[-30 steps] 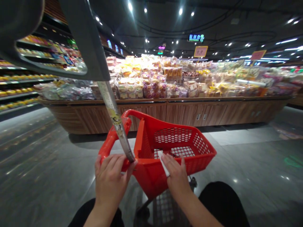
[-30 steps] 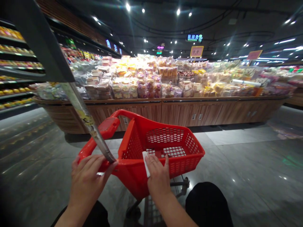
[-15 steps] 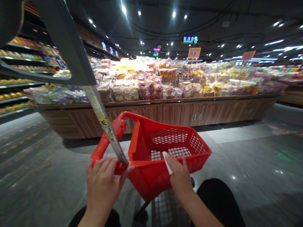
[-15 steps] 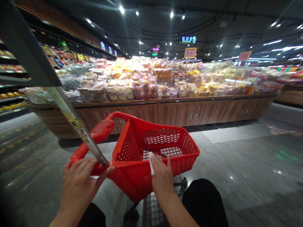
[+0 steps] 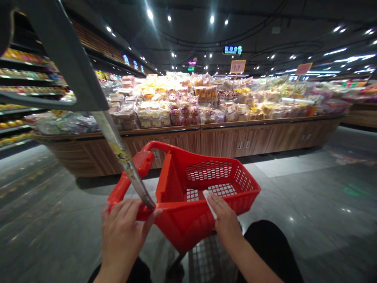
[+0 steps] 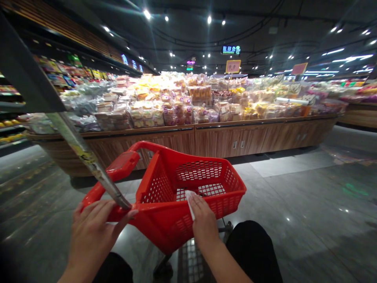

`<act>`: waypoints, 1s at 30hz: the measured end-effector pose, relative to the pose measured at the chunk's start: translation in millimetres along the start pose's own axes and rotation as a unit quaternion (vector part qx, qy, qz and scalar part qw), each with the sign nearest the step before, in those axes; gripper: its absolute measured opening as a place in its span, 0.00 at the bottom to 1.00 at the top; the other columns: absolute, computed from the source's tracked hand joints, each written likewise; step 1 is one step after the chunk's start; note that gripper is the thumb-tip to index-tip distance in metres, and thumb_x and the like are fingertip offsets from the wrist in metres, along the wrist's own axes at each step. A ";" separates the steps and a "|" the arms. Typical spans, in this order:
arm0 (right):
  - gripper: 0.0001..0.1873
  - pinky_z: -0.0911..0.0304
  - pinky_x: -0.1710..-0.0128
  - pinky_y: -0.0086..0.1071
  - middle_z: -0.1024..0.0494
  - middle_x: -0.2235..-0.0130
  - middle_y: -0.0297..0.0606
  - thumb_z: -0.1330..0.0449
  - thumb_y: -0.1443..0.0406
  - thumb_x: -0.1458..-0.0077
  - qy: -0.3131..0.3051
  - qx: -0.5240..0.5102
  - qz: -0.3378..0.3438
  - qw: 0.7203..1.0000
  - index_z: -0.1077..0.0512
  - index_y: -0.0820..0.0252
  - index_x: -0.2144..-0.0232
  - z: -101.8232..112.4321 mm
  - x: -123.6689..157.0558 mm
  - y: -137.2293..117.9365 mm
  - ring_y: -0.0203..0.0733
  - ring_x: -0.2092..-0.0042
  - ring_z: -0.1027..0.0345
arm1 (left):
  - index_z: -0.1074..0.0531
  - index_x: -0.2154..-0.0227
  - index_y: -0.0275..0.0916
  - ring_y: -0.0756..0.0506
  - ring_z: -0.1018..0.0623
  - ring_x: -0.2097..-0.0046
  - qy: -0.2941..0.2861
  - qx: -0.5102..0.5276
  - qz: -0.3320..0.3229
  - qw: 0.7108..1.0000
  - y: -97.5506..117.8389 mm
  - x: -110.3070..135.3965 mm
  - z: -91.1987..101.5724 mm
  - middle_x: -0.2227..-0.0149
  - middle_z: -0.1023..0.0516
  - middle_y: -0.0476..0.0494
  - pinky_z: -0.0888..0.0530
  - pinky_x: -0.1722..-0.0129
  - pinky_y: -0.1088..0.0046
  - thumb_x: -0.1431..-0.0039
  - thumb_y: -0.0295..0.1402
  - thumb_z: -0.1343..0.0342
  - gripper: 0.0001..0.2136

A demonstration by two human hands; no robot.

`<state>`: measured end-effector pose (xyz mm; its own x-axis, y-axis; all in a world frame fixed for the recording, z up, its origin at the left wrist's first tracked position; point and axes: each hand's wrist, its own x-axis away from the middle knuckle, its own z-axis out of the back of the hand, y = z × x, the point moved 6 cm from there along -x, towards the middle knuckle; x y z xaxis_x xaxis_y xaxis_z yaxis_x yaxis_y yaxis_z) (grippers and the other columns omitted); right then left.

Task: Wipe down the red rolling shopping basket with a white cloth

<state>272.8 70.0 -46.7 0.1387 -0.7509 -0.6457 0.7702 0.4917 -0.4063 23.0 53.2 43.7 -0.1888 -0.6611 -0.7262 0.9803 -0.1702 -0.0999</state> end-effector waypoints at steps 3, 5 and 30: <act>0.42 0.42 0.42 0.42 0.33 0.43 0.40 0.58 0.83 0.63 0.006 0.004 -0.001 1.000 0.37 0.63 0.44 -6.0 0.4 -8.6 0.40 0.40 0.43 | 0.30 0.66 0.39 0.38 0.28 0.55 0.001 0.002 0.002 1.000 -0.1 -0.2 1.0 0.63 0.24 0.41 0.46 0.42 0.51 0.46 0.49 0.48 0.17; 0.42 0.44 0.41 0.42 0.36 0.42 0.42 0.57 0.83 0.63 -0.012 -0.005 0.024 1.000 0.39 0.65 0.42 -14.4 -2.9 -32.3 0.41 0.39 0.47 | 0.31 0.66 0.39 0.38 0.28 0.56 0.004 0.004 0.001 1.000 -0.4 -0.5 1.6 0.63 0.24 0.41 0.46 0.42 0.51 0.45 0.48 0.49 0.16; 0.41 0.44 0.41 0.40 0.37 0.40 0.38 0.59 0.84 0.57 -0.019 0.074 -0.037 0.996 0.45 0.61 0.40 1.1 14.1 21.4 0.39 0.38 0.48 | 0.32 0.69 0.41 0.37 0.26 0.59 0.030 0.009 -0.015 0.999 -7.2 -6.1 6.1 0.66 0.24 0.40 0.40 0.46 0.50 0.45 0.54 0.56 0.21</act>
<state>291.9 69.4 -63.8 0.1004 -0.8003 -0.5911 0.8621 0.3666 -0.3499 16.7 54.0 52.9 -0.2144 -0.6108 -0.7622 0.9728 -0.2039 -0.1102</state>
